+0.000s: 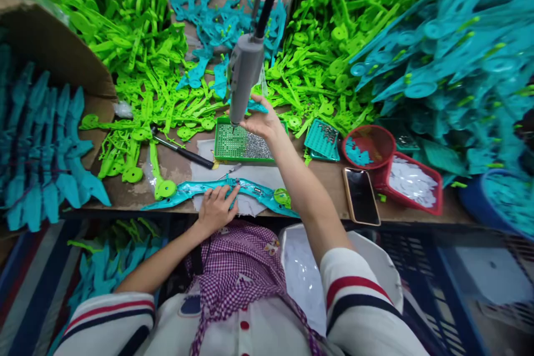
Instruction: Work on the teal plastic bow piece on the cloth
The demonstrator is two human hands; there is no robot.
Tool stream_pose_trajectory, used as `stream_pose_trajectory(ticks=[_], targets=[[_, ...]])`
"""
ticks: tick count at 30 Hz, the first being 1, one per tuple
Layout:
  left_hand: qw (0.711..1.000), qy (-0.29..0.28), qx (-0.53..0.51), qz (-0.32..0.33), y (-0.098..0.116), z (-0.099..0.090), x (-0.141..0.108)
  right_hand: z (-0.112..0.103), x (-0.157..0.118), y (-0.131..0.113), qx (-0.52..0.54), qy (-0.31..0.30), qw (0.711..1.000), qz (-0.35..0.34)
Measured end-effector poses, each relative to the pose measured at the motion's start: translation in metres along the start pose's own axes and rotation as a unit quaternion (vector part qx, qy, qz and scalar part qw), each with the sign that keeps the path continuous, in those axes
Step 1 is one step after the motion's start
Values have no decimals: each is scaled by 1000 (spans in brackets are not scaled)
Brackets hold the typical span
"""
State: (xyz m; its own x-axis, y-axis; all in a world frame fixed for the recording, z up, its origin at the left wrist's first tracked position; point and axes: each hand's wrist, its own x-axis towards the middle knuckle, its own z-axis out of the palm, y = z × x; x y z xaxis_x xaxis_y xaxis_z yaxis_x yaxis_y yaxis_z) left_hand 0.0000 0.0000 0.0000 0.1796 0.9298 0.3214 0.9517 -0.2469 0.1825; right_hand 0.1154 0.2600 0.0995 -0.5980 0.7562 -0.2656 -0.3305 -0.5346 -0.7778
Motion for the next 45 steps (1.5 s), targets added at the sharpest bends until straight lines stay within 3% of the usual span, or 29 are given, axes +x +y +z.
stream_pose_trajectory(ticks=[4,8,13,17,20,24,28,31,34,40,45], targets=[[1000,-25,-1,-12,1,-4,2,-1,-5,-12,0,-9,999,-30],[998,-45,-7,-35,3,-7,4,-13,-42,-11,-35,24,998,-49],[997,-56,-3,-57,9,-13,4,-33,-119,13,-64,98,989,-94],[994,-87,31,-59,20,-23,4,-60,-193,45,-131,167,973,-94],[988,-127,60,-66,32,-31,9,-93,-253,66,-232,227,941,-97],[977,-184,71,-79,40,-41,20,-138,-332,78,-375,257,888,-67],[971,-215,46,-97,41,-49,26,-155,-381,78,-448,248,859,-24],[959,-255,40,-117,43,-55,27,-144,-380,71,-500,189,845,-9],[938,-307,50,-153,50,-61,30,-125,-353,60,-569,94,816,-32],[917,-347,32,-193,62,-69,30,-101,-285,35,-685,-55,718,-114],[908,-366,-29,-202,56,-67,23,-84,-250,28,-741,-119,647,-134]])
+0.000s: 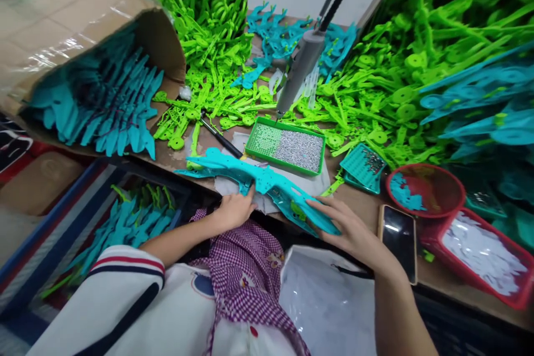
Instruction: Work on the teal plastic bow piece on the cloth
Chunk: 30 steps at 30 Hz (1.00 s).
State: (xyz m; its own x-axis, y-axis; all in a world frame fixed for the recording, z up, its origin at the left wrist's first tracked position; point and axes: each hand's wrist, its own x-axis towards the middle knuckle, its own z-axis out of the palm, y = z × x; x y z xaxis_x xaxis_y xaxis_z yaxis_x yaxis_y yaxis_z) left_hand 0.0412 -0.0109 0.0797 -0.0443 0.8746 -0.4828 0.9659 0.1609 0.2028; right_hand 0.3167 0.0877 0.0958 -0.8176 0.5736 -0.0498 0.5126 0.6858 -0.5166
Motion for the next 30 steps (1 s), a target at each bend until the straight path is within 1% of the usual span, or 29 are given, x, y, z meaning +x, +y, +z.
stream_pose_trajectory(ticks=[4,7,11,20,22,24,27,30], targets=[[1000,-16,-15,-2,-7,5,2,3,23,-9,-9,-25,999,-26],[1000,-2,-20,11,-10,7,3,6,32,-15,6,-35,999,-38],[999,0,-32,22,-12,8,4,9,34,-17,7,-27,999,-36],[998,-1,-49,29,-14,7,4,18,35,-14,-34,-15,998,-46],[998,-6,-51,29,-14,6,4,20,36,-15,-30,-16,999,-40],[998,-14,-51,27,-15,5,3,22,37,-15,-10,-31,999,-27],[999,-22,-42,20,-15,5,3,26,36,-15,38,-56,998,4],[999,-27,-35,13,-17,7,5,25,35,-13,90,-74,993,28]])
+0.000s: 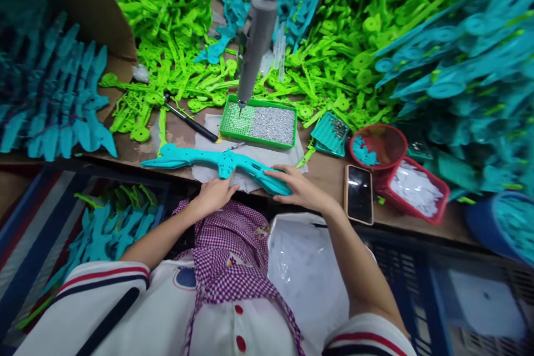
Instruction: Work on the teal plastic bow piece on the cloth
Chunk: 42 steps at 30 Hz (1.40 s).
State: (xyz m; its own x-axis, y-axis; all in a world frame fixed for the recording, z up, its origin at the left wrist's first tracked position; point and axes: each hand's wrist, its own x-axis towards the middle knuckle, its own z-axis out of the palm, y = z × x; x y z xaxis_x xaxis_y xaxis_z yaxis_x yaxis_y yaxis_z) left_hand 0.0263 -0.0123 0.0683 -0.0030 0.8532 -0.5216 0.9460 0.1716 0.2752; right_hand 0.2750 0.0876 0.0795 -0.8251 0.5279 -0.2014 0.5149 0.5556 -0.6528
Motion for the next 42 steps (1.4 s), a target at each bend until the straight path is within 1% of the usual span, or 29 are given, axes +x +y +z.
stream_pose_trajectory(ticks=[3,5,8,12,16,18,20,22,23,24,26,27,28,30,32,33,34,35,37,40,42], targets=[[1000,-15,6,-2,-3,1,2,-7,-1,4,79,-19,997,11],[1000,-23,12,-5,-5,2,3,-12,0,6,123,-14,992,15],[1000,-13,12,-5,-7,4,4,-14,5,9,143,1,990,9],[1000,1,12,5,-7,5,5,-10,11,8,123,21,992,5],[1000,-10,23,0,-6,4,5,-5,5,0,68,55,996,18],[999,-18,29,-3,-6,3,5,0,-6,-6,20,95,994,41],[999,-21,29,-2,-6,3,5,12,-23,-14,-29,157,984,73],[1000,-20,22,0,-6,3,5,35,-41,-22,-61,249,959,123],[1000,-19,19,1,-6,4,4,50,-49,-25,-67,310,935,160],[1000,-18,17,2,-6,4,4,67,-54,-28,-66,376,901,204],[1000,-14,18,4,-6,4,4,102,-56,-32,-44,500,816,286],[1000,-12,20,6,-6,4,4,117,-53,-33,-26,537,784,312],[1000,-9,23,8,-6,4,4,131,-46,-34,-12,565,757,328],[1000,-9,27,10,-6,3,4,148,-29,-33,-1,604,719,344],[999,-13,34,9,-6,2,5,153,-11,-32,-12,629,695,348],[999,-16,37,9,-7,2,5,152,-3,-31,-19,636,688,348],[999,-18,41,10,-7,2,5,151,3,-30,-26,637,688,347],[999,-20,44,11,-7,2,6,149,8,-30,-30,633,693,344],[999,-22,46,15,-8,2,6,146,14,-30,-28,615,714,335],[999,-21,42,19,-8,2,7,145,16,-27,4,592,743,314],[999,-21,39,23,-8,1,6,146,15,-24,32,591,745,306]])
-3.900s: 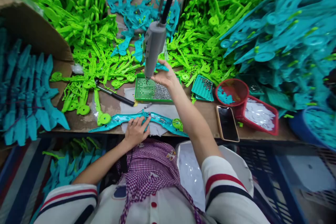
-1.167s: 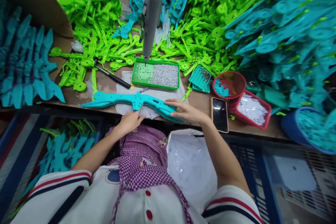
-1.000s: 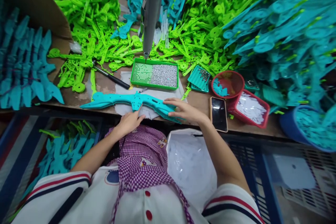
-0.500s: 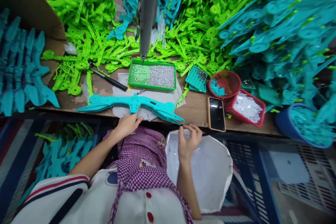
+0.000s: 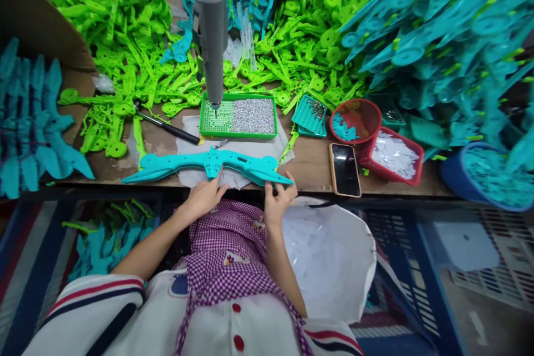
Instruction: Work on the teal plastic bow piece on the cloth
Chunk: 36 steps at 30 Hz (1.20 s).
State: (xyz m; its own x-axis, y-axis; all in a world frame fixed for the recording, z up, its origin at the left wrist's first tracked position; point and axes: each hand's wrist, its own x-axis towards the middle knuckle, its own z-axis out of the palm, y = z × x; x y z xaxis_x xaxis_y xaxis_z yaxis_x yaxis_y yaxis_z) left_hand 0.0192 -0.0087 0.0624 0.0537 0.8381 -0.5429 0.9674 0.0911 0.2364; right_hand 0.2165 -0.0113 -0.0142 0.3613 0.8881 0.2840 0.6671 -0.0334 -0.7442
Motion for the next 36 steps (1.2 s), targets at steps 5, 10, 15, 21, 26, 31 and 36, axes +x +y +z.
stream_pose_trajectory(ticks=[5,10,15,21,26,31,36], targets=[[1000,2,-8,2,0,-2,-1,-1,7,5,34,-9,999,31],[1000,12,-15,6,0,1,-1,-5,8,5,61,-14,998,20],[1000,6,-8,8,-1,2,-1,-8,7,7,94,-29,994,40],[1000,-5,9,-1,0,2,1,-1,5,4,145,-7,985,97],[1000,-9,-2,1,1,1,1,-6,-10,4,131,17,984,117],[999,-28,-20,9,0,-1,2,-43,-28,-4,57,125,988,68],[999,-16,-23,22,-2,0,1,-18,-8,-55,-27,-87,957,-276]])
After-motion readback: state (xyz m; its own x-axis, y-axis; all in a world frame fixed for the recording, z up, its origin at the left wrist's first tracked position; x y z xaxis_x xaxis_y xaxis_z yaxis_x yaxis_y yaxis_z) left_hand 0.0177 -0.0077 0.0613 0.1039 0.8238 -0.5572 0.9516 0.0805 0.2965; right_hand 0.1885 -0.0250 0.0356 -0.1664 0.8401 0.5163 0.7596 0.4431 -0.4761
